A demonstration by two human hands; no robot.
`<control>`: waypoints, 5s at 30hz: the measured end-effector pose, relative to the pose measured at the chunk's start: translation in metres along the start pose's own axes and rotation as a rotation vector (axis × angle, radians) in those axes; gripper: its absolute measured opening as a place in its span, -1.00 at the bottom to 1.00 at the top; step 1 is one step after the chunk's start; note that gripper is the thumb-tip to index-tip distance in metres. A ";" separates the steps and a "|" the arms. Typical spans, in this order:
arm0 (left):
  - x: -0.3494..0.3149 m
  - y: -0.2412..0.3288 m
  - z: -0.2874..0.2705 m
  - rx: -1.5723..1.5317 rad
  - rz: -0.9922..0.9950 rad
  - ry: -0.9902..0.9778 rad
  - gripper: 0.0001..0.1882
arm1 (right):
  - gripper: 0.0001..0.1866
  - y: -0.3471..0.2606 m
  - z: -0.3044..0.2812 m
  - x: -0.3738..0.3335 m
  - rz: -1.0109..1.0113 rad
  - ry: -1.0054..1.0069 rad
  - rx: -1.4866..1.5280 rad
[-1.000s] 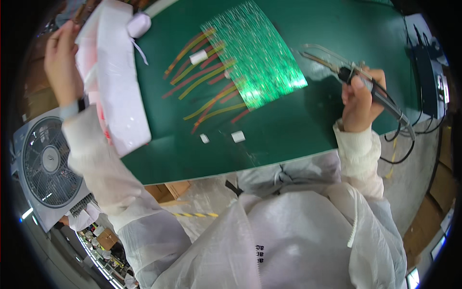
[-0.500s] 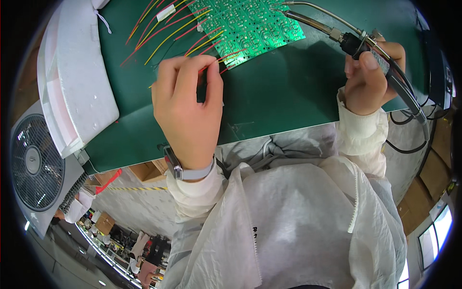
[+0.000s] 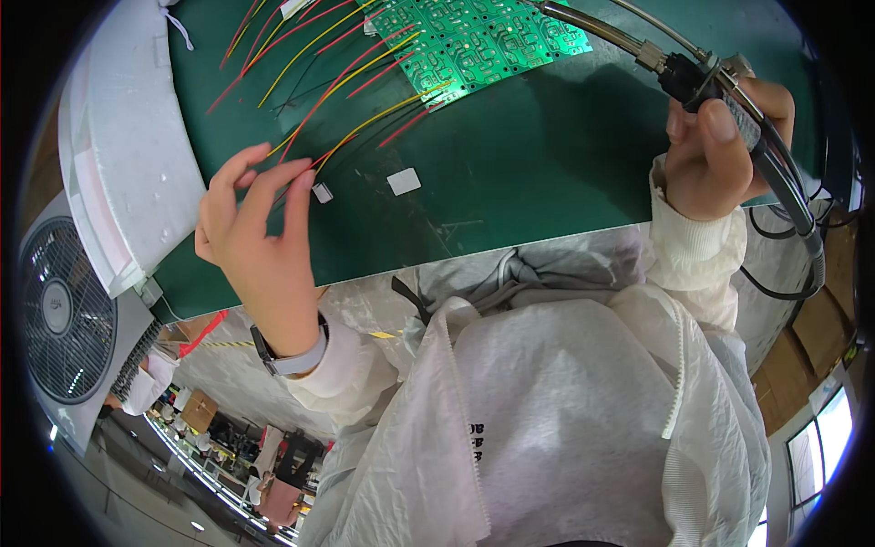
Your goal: The person solders wires to a circuit board, repeatedly picking up wires from a styrofoam container and attaching them to the board using a soldering iron.
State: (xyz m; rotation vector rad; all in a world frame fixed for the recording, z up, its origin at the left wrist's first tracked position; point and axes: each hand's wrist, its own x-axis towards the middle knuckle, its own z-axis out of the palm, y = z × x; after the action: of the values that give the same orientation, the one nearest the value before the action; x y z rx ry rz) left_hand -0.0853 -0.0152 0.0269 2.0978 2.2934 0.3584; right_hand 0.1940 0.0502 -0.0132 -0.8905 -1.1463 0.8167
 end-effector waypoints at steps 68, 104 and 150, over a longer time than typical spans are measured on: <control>0.032 0.055 0.050 -0.725 0.095 0.156 -0.88 | -0.68 -0.006 0.021 -0.012 -0.016 -0.233 -0.167; 0.034 0.056 0.046 -0.677 0.227 0.145 -0.84 | -0.73 -0.004 0.023 -0.001 -0.100 -0.328 -0.192; -0.010 0.062 0.012 -0.404 0.053 0.144 -0.67 | -0.86 0.044 0.052 0.105 -0.022 0.256 -0.109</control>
State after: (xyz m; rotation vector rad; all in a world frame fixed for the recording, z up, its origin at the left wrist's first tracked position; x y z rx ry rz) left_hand -0.0214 -0.0183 0.0252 1.9817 2.0158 0.9148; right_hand 0.1627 0.1710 -0.0027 -1.0391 -0.9806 0.6067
